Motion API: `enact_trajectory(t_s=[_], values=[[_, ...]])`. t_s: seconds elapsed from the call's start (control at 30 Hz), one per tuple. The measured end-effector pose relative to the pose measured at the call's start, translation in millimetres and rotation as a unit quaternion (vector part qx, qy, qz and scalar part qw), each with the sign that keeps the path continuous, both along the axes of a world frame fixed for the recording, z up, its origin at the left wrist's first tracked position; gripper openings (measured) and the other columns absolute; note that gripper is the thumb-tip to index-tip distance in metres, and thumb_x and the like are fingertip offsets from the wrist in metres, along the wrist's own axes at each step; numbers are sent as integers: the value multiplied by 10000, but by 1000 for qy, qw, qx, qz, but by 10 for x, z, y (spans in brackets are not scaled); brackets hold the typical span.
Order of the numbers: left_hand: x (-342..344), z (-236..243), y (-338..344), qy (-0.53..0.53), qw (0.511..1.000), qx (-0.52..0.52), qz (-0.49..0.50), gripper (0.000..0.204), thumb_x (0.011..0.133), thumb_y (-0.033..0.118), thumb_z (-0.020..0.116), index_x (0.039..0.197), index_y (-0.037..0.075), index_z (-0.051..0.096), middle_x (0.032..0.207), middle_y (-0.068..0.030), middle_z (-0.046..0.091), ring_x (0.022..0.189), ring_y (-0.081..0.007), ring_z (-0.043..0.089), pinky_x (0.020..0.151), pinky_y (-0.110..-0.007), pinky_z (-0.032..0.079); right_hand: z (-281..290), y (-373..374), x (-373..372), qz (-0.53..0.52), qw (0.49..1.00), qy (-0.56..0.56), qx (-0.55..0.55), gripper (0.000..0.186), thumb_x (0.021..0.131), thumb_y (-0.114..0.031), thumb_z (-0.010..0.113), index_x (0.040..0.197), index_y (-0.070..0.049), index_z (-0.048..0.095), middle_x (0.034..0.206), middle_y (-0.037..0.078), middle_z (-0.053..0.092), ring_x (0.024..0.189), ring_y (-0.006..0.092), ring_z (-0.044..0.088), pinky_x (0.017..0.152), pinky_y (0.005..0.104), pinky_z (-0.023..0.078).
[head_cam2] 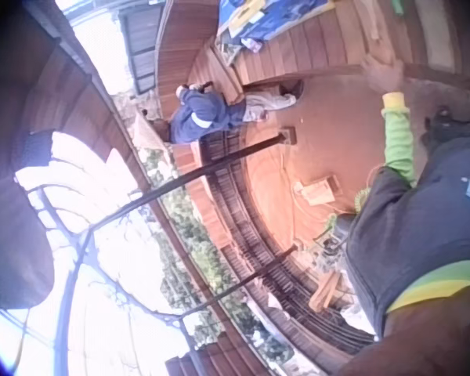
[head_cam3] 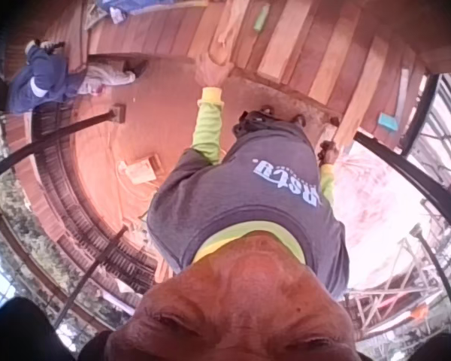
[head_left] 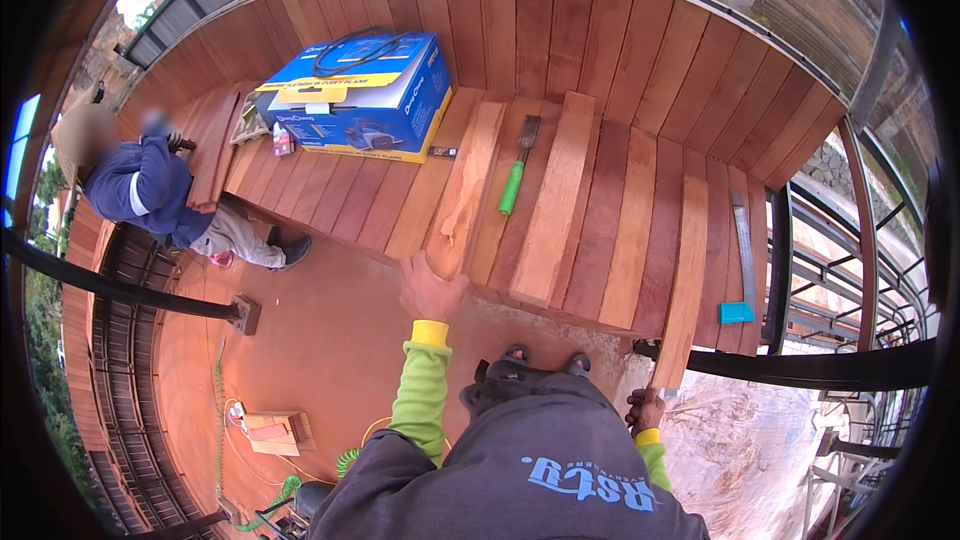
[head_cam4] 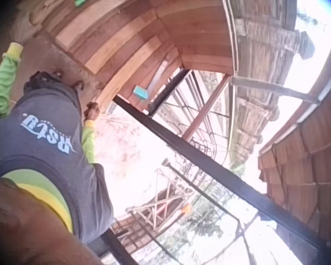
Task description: The person places wooden planks onto a curved wooden surface, aligning them with existing boards. They use a pencil to mark the planks and a hammer to secure them in place. The person repeats this process for multiple planks, occasionally adjusting their position.
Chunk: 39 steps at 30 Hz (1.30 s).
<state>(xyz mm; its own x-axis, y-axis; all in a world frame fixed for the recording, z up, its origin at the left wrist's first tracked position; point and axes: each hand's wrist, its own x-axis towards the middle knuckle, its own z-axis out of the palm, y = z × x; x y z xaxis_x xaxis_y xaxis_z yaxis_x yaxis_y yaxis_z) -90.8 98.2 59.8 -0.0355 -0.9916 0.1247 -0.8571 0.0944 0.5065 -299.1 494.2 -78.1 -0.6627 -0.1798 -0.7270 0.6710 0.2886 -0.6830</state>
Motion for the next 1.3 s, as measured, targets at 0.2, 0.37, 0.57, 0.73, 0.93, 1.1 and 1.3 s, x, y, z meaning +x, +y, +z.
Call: enact_trajectory(t_s=[0.2,0.37,0.57,0.73,0.93,1.1,1.3], values=[[45,-205,-101,-21,996,-68,-50,622,537,273,744,1058,2,537,1027,-173,514,990,-370,493,828,-477,445,71,-67,219,-43,999,-11,9,493,929,-479,480,808,-7,548,606,90,547,323,92,303,304,248,240],[75,-312,-116,23,996,-42,-74,658,541,302,788,1065,-8,538,1029,-194,520,996,-386,485,845,-480,429,51,-115,304,-32,999,-15,27,494,928,-477,470,817,-4,556,614,92,556,327,100,312,317,256,265],[111,-355,-134,39,994,-39,-98,665,562,297,799,1081,-17,527,1045,-214,518,1002,-398,476,868,-478,419,54,-187,334,-13,999,-9,36,499,926,-481,465,829,-1,561,621,92,561,333,98,322,323,257,283],[118,-332,-166,40,992,-32,-113,689,570,294,808,1098,-37,513,1046,-224,516,1027,-398,467,892,-466,408,79,-244,362,0,999,-14,46,488,928,-472,462,829,-5,560,628,89,564,338,98,324,326,256,283],[90,-308,-169,11,994,8,-111,740,578,314,829,1132,-52,501,1080,-231,499,1069,-392,451,924,-453,396,73,-265,420,2,999,-21,47,477,931,-467,459,839,-9,557,638,83,566,343,97,317,324,259,273],[77,-303,-177,-23,993,5,-114,711,576,307,831,1090,-49,494,1070,-226,506,1052,-385,451,926,-444,395,4,-216,467,2,999,-11,36,476,934,-469,456,840,-14,558,636,81,565,346,97,318,323,259,269],[73,-296,-195,-48,991,-4,-122,698,582,318,822,1072,-56,493,1060,-223,510,1040,-384,460,915,-446,403,-43,-219,474,6,999,-16,43,475,933,-470,461,837,-17,562,632,80,567,344,92,318,321,252,263]])
